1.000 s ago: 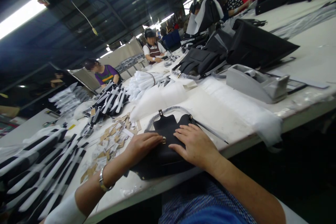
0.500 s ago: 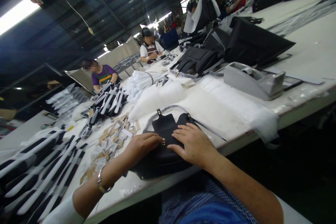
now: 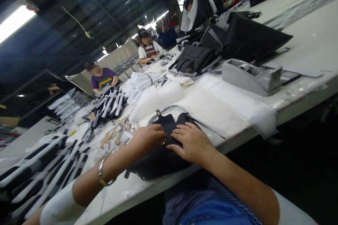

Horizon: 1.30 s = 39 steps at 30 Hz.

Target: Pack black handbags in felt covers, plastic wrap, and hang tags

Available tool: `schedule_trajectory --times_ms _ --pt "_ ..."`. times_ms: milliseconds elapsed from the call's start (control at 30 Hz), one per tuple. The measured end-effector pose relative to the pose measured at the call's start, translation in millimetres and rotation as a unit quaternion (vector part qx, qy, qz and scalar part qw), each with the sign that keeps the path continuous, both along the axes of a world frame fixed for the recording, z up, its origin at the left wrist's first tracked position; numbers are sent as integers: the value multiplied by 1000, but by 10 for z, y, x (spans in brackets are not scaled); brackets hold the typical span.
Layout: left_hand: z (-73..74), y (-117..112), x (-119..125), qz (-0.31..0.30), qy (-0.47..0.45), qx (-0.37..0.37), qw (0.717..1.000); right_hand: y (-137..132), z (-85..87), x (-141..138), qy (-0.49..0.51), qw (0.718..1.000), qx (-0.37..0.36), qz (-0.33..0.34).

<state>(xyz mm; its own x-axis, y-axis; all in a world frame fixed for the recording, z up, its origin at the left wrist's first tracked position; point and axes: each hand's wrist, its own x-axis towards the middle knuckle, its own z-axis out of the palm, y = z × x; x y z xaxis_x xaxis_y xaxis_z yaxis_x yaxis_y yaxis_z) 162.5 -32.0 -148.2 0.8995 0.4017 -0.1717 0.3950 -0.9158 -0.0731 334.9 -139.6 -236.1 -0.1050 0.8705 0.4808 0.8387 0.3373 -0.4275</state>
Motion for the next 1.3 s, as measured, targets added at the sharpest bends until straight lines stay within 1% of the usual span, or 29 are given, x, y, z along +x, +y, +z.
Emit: schedule_trajectory --times_ms 133,233,367,500,567,633,767,900,1000,1067,1133,1200,1300 --pt "45 -70 89 -2 50 10 999 -4 -6 2 6 1000 14 0" --pt "36 -113 112 17 62 14 998 -3 -12 4 12 1000 23 -2" --pt "-10 -105 89 71 40 -5 997 -1 -20 5 13 1000 20 1" --pt "-48 -26 23 139 -14 -69 988 0 -22 7 16 1000 11 7" --pt "-80 22 -20 172 -44 -122 977 0 -24 8 17 1000 10 9" --pt "-133 64 -70 203 -68 -191 958 -1 -28 11 15 1000 6 12" --pt "-268 92 -177 265 -117 -318 903 -5 -35 15 16 1000 5 16" --pt "-351 48 -258 305 -175 -382 855 -9 -31 16 17 1000 7 17" --pt "-371 4 -284 322 -208 -406 830 -8 -26 18 17 1000 8 21" --pt "-367 -18 -290 327 -223 -412 821 -8 -24 20 16 1000 11 23" --pt "-348 -28 -301 328 -235 -408 818 -10 -23 21 15 1000 14 23" --pt "-316 -23 -329 325 -245 -398 822 -13 -26 22 14 1000 14 22" --pt "-259 3 -411 313 -255 -370 837 -15 -34 21 15 1000 9 19"
